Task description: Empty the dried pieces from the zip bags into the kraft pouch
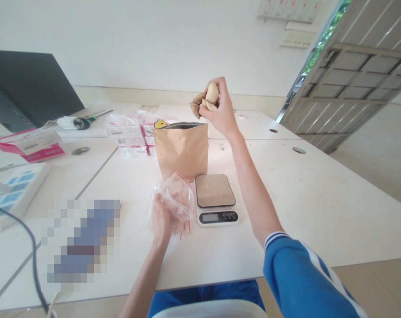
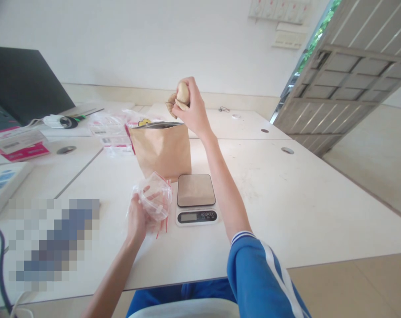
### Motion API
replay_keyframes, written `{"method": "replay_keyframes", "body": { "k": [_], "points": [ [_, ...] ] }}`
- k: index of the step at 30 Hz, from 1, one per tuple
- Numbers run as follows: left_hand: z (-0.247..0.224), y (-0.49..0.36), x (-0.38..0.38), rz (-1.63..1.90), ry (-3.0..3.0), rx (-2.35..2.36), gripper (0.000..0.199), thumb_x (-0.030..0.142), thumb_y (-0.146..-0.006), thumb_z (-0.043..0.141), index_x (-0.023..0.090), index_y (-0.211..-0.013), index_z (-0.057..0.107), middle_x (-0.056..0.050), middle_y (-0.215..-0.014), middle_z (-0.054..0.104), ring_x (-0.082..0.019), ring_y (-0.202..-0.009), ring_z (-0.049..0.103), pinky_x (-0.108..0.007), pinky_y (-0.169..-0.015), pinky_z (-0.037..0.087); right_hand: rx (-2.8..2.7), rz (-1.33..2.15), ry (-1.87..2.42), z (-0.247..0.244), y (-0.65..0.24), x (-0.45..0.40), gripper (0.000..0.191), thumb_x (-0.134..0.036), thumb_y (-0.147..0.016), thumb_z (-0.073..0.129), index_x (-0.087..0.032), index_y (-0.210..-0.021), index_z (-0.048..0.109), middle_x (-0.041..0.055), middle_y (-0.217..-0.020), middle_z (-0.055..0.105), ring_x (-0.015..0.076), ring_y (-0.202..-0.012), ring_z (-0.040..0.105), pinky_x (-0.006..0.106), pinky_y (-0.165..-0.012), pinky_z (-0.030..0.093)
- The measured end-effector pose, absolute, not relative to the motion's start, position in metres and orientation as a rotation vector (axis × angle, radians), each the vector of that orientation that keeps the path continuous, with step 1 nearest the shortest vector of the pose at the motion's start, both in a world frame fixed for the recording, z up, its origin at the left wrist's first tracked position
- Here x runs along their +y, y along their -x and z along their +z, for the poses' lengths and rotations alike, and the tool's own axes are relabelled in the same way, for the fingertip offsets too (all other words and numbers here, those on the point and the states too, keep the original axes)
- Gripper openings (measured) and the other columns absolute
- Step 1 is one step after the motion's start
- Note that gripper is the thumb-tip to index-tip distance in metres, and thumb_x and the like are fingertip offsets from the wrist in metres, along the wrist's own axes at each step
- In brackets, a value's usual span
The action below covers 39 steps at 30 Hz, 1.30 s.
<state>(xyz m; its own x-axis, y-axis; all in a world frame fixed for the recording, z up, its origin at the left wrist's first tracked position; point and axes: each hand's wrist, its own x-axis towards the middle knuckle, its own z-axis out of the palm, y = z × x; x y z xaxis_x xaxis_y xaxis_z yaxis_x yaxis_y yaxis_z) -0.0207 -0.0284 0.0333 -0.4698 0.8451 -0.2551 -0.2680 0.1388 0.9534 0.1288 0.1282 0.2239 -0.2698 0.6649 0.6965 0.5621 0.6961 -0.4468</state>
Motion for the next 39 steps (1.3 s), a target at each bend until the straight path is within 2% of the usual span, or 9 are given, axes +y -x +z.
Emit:
{"method": "replay_keyframes", "body": {
  "k": [4,11,18,22,26,30,33,37,39],
  "points": [
    [0.035,0.02,-0.028,1.461,-0.564,1.48,0.058,0.055,-0.091,0.029,0.016,-0.121,0.06,-0.008,-0.078,0.072,-0.017,-0.048,0.061,-0.026,-0.042,0.047,-2.256,0.174,1.027,0.227,-0.119,0.127,0.035,-0.02,-0.082,0.043,-0.023,-0.115,0.034,0.0081,-0.119,0.048,0.0199,-0.104,0.052,0.027,-0.074,0.045],
    [0.038,0.02,-0.03,1.463,-0.561,1.462,0.056,0.051,-0.092,0.029,0.013,-0.118,0.06,-0.008,-0.077,0.071,-0.018,-0.055,0.065,-0.026,-0.047,0.05,-2.437,0.208,0.922,0.224,-0.113,0.123,0.037,-0.015,-0.08,0.044,-0.021,-0.116,0.035,0.0072,-0.11,0.052,0.0207,-0.101,0.052,0.029,-0.078,0.043],
    [0.04,0.018,-0.032,1.542,-0.546,1.418,0.053,0.05,-0.091,0.032,0.013,-0.116,0.058,-0.012,-0.095,0.071,-0.018,-0.059,0.066,-0.028,-0.051,0.052,-2.532,0.131,0.857,0.223,-0.112,0.128,0.046,-0.014,-0.083,0.041,-0.019,-0.128,0.031,0.0092,-0.117,0.052,0.0208,-0.1,0.05,0.031,-0.086,0.039],
    [0.041,0.017,-0.032,1.589,-0.57,1.391,0.049,0.049,-0.091,0.032,0.014,-0.113,0.058,-0.013,-0.101,0.07,-0.016,-0.057,0.065,-0.029,-0.05,0.053,-2.57,0.099,0.88,0.216,-0.112,0.133,0.049,-0.026,-0.088,0.043,-0.016,-0.135,0.03,0.011,-0.116,0.053,0.0229,-0.103,0.049,0.033,-0.089,0.037],
    [0.039,0.017,-0.033,1.604,-0.569,1.384,0.05,0.052,-0.089,0.032,0.016,-0.111,0.059,-0.01,-0.095,0.069,-0.012,-0.048,0.059,-0.025,-0.043,0.048,-2.595,0.06,0.856,0.212,-0.111,0.136,0.043,-0.037,-0.09,0.046,-0.013,-0.126,0.044,0.0111,-0.106,0.057,0.0239,-0.099,0.051,0.034,-0.088,0.038],
    [0.041,0.016,-0.036,1.698,-0.564,1.289,0.049,0.056,-0.084,0.04,0.018,-0.108,0.059,-0.006,-0.089,0.066,-0.011,-0.047,0.057,-0.022,-0.035,0.044,-2.574,0.055,0.851,0.208,-0.107,0.137,0.038,-0.046,-0.093,0.038,-0.014,-0.101,0.056,0.0094,-0.089,0.059,0.024,-0.089,0.054,0.038,-0.087,0.039],
    [0.043,0.016,-0.038,1.794,-0.574,1.178,0.042,0.053,-0.082,0.045,0.019,-0.105,0.058,-0.004,-0.081,0.065,-0.013,-0.048,0.057,-0.022,-0.031,0.043,-2.49,0.148,0.812,0.2,-0.104,0.142,0.035,-0.041,-0.093,0.04,-0.015,-0.112,0.052,0.0093,-0.092,0.061,0.0234,-0.089,0.056,0.043,-0.092,0.038],
    [0.043,0.016,-0.039,1.841,-0.576,1.107,0.04,0.051,-0.081,0.046,0.019,-0.105,0.054,-0.006,-0.079,0.067,-0.016,-0.044,0.06,-0.026,-0.031,0.046,-2.315,0.389,0.663,0.188,-0.106,0.15,0.055,-0.029,-0.086,0.052,-0.018,-0.134,0.028,0.0111,-0.112,0.059,0.0192,-0.092,0.057,0.039,-0.088,0.043],
    [0.045,0.017,-0.04,1.846,-0.58,1.095,0.042,0.051,-0.081,0.046,0.018,-0.106,0.054,-0.007,-0.08,0.068,-0.017,-0.043,0.06,-0.029,-0.032,0.048,-2.259,0.428,0.621,0.186,-0.108,0.151,0.049,-0.03,-0.084,0.055,-0.018,-0.128,0.036,0.0107,-0.114,0.058,0.0181,-0.093,0.057,0.037,-0.087,0.044]
  ]
}}
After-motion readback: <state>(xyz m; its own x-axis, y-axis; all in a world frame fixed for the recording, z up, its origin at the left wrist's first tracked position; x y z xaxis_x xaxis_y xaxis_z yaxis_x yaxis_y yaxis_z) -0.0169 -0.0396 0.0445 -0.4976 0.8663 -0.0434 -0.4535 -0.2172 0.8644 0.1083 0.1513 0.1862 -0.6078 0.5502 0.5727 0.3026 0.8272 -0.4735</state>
